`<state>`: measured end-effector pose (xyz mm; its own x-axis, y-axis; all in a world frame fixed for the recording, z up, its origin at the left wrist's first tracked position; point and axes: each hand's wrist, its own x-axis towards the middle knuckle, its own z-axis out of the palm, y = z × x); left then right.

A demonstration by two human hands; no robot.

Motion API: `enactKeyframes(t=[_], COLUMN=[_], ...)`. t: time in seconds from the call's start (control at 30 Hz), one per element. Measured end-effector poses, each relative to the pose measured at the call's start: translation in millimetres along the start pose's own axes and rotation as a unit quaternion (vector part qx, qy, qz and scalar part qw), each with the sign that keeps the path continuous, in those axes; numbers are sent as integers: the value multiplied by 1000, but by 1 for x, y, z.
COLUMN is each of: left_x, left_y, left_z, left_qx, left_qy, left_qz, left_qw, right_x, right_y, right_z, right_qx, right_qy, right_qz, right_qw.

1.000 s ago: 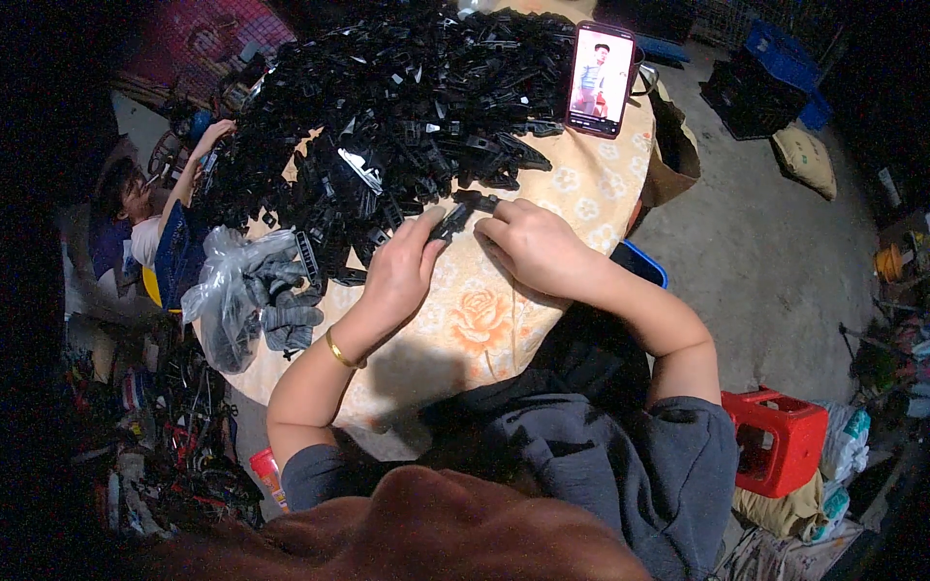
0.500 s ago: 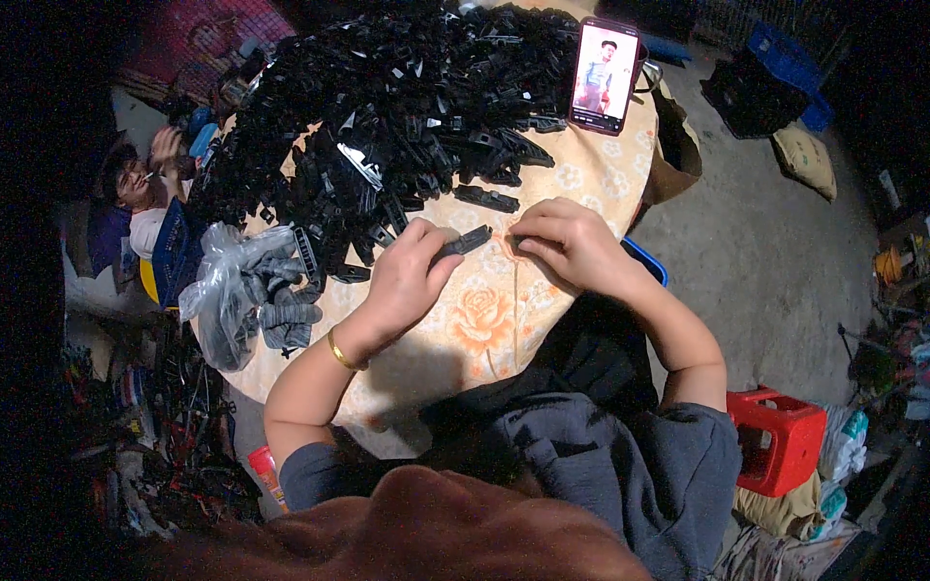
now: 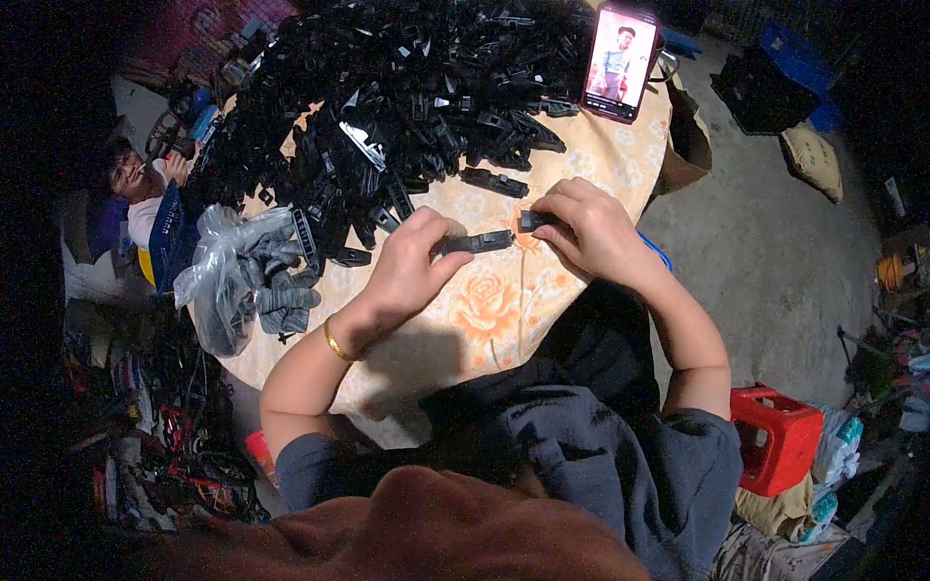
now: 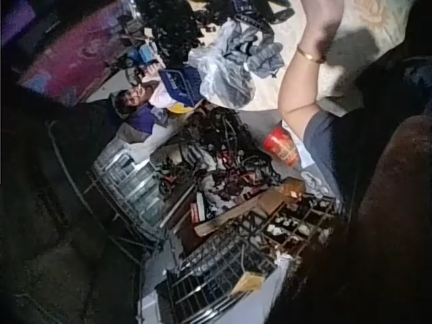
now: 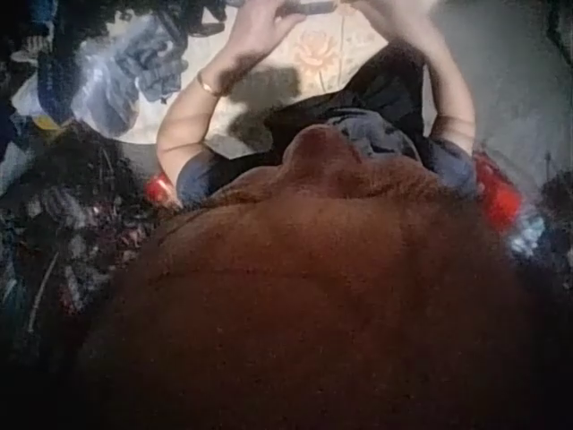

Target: The person assembles plastic components by picking pieces from a pile, snapping them together by hand, and arranging the completed pieces into stacks on the table.

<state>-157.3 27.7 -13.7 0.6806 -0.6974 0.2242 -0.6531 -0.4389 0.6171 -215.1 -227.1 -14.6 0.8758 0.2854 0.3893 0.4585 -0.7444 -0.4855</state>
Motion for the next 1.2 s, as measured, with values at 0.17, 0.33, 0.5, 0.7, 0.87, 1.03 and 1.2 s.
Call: enactKeyframes(t=[0.17, 0.33, 0.5, 0.7, 0.87, 1.03, 1.2], left_x=[-1, -2, 2, 6, 4, 6, 6], left_y=[4, 4, 3, 7, 5, -3, -4], left_z=[-3, -2, 5, -1, -2, 3, 5], left_qx=[-14, -26, -26, -57, -73, -72, 65], left_qy=[1, 5, 18, -28, -83, 17, 76], left_qz=[-22, -52, -6, -43, 50, 9, 66], left_qw=[1000, 998, 999, 997, 993, 997, 993], right_x=[10, 17, 24, 19, 29, 41, 41], right_y=[-15, -15, -15, -7, 3, 3, -2], right_z=[5, 6, 17, 27, 20, 26, 21], right_qx=[52, 5, 33, 77, 120, -49, 58], right_qy=[17, -32, -45, -19, 48, 31, -52], right_qz=[-61, -98, -117, -129, -107, -22, -76], right_qw=[997, 995, 991, 988, 986, 998, 994])
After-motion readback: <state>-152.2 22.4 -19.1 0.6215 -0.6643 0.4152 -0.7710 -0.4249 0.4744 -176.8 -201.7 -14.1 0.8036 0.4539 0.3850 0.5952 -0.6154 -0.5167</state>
